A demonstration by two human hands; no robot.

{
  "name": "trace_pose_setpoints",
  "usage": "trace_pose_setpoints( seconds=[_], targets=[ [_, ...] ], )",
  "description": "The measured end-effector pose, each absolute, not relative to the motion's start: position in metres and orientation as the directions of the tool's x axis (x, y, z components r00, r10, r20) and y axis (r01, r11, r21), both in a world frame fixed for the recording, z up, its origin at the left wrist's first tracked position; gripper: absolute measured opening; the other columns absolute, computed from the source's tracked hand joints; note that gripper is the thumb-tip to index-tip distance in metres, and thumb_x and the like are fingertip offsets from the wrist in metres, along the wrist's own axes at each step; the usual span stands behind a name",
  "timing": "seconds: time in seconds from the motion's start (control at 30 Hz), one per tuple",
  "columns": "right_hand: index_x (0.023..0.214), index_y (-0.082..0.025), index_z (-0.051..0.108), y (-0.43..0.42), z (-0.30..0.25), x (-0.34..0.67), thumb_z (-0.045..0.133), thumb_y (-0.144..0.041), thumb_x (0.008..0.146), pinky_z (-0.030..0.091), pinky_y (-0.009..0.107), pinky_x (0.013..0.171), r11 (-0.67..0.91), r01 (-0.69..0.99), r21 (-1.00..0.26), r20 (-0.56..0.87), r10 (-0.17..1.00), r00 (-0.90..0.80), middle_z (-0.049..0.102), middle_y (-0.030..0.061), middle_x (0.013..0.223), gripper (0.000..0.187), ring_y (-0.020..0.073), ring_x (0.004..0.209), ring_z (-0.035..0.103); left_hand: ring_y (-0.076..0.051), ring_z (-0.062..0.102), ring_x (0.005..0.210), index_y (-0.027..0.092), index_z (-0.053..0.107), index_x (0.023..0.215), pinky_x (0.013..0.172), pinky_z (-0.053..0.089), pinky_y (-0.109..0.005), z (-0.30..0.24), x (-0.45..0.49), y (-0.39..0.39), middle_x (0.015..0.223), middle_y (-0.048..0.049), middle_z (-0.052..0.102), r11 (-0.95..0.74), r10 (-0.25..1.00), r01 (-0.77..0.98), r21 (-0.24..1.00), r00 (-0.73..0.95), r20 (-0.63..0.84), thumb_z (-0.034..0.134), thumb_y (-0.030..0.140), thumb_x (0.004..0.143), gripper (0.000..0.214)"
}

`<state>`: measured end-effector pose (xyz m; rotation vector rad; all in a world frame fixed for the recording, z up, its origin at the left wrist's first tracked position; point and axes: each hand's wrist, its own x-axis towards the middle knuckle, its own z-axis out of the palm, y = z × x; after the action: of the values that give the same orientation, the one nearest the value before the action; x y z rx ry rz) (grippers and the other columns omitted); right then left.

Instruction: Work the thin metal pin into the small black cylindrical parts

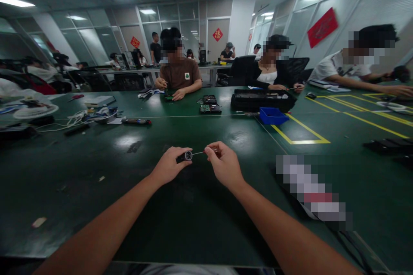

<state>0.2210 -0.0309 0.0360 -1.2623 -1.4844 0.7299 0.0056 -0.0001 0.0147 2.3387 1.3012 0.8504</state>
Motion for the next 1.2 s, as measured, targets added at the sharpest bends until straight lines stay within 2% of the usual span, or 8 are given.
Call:
trace_pose_setpoints(
  seconds=[0.13, 0.3, 0.5, 0.6, 0.73, 0.8, 0.93, 1.2],
  targets=[
    [0.091, -0.022, 0.064, -0.0286, 0.0309, 0.2220, 0.056, -0.032, 0.087, 0.046, 0.031, 0.066, 0.310, 0.356, -0.881, 0.325, 0.946, -0.021, 0.069, 0.0021, 0.082, 0.014, 0.0187, 0.072, 0.063, -0.024, 0.060, 0.101, 0.025, 0.065, 0.123, 0.096, 0.042, -0.043, 0.0139, 0.0052, 0.0003, 0.108, -0.0045, 0.070, -0.528, 0.849, 0.651, 0.545, 0.409, 0.334, 0.071, 0.027, 0.085, 0.038],
    [0.088, -0.022, 0.068, -0.0264, 0.0296, 0.2229, 0.045, -0.049, 0.094, 0.043, 0.032, 0.056, 0.207, 0.437, -0.875, 0.237, 0.971, 0.015, 0.062, 0.0002, 0.061, 0.036, 0.0192, 0.055, 0.058, -0.024, 0.060, 0.101, 0.026, 0.065, 0.123, 0.094, 0.043, -0.043, 0.0126, 0.0057, 0.0007, 0.108, -0.0045, 0.070, -0.530, 0.848, 0.656, 0.537, 0.425, 0.318, 0.070, 0.028, 0.086, 0.037],
    [0.109, -0.024, 0.062, -0.0279, 0.0279, 0.2197, 0.052, -0.038, 0.089, 0.044, 0.032, 0.060, 0.258, 0.348, -0.901, 0.278, 0.961, 0.008, 0.066, 0.0012, 0.076, 0.027, 0.0200, 0.065, 0.060, -0.024, 0.060, 0.101, 0.025, 0.065, 0.123, 0.094, 0.043, -0.043, 0.0127, 0.0050, 0.0007, 0.108, -0.0049, 0.070, -0.529, 0.848, 0.655, 0.540, 0.418, 0.325, 0.070, 0.028, 0.086, 0.037],
    [0.101, -0.024, 0.063, -0.0288, 0.0287, 0.2201, 0.051, -0.038, 0.090, 0.042, 0.031, 0.060, 0.251, 0.370, -0.895, 0.268, 0.963, -0.005, 0.063, 0.0000, 0.072, 0.022, 0.0196, 0.065, 0.059, -0.024, 0.060, 0.101, 0.025, 0.065, 0.122, 0.094, 0.043, -0.043, 0.0119, 0.0047, 0.0010, 0.108, -0.0046, 0.070, -0.528, 0.849, 0.655, 0.540, 0.418, 0.323, 0.070, 0.028, 0.086, 0.037],
    [0.084, -0.023, 0.068, -0.0254, 0.0280, 0.2226, 0.041, -0.047, 0.096, 0.042, 0.033, 0.063, 0.243, 0.438, -0.866, 0.264, 0.964, -0.013, 0.068, 0.0034, 0.077, 0.038, 0.0206, 0.068, 0.060, -0.023, 0.061, 0.100, 0.024, 0.066, 0.121, 0.093, 0.043, -0.041, 0.0108, 0.0048, 0.0018, 0.107, -0.0043, 0.071, -0.535, 0.845, 0.655, 0.533, 0.426, 0.324, 0.071, 0.027, 0.085, 0.036],
    [0.087, -0.023, 0.070, -0.0239, 0.0274, 0.2229, 0.042, -0.046, 0.095, 0.042, 0.034, 0.064, 0.243, 0.461, -0.853, 0.268, 0.963, -0.012, 0.069, 0.0039, 0.079, 0.037, 0.0214, 0.070, 0.061, -0.024, 0.061, 0.100, 0.024, 0.066, 0.120, 0.093, 0.043, -0.041, 0.0107, 0.0049, 0.0020, 0.107, -0.0044, 0.071, -0.539, 0.842, 0.654, 0.531, 0.428, 0.328, 0.072, 0.026, 0.085, 0.036],
    [0.105, -0.024, 0.066, -0.0256, 0.0276, 0.2217, 0.048, -0.038, 0.092, 0.042, 0.033, 0.063, 0.253, 0.415, -0.874, 0.279, 0.960, 0.001, 0.066, 0.0011, 0.078, 0.027, 0.0205, 0.069, 0.060, -0.024, 0.060, 0.101, 0.024, 0.066, 0.121, 0.094, 0.043, -0.042, 0.0122, 0.0050, 0.0014, 0.107, -0.0047, 0.070, -0.534, 0.845, 0.654, 0.536, 0.427, 0.322, 0.071, 0.026, 0.085, 0.036],
    [0.100, -0.025, 0.063, -0.0263, 0.0244, 0.2226, 0.047, -0.039, 0.094, 0.040, 0.031, 0.063, 0.239, 0.297, -0.924, 0.255, 0.967, 0.016, 0.061, -0.0004, 0.075, 0.023, 0.0192, 0.069, 0.056, -0.024, 0.061, 0.101, 0.024, 0.065, 0.122, 0.096, 0.044, -0.044, 0.0143, 0.0053, -0.0004, 0.107, -0.0052, 0.070, -0.520, 0.854, 0.649, 0.556, 0.410, 0.320, 0.070, 0.027, 0.086, 0.036]
  ],
)
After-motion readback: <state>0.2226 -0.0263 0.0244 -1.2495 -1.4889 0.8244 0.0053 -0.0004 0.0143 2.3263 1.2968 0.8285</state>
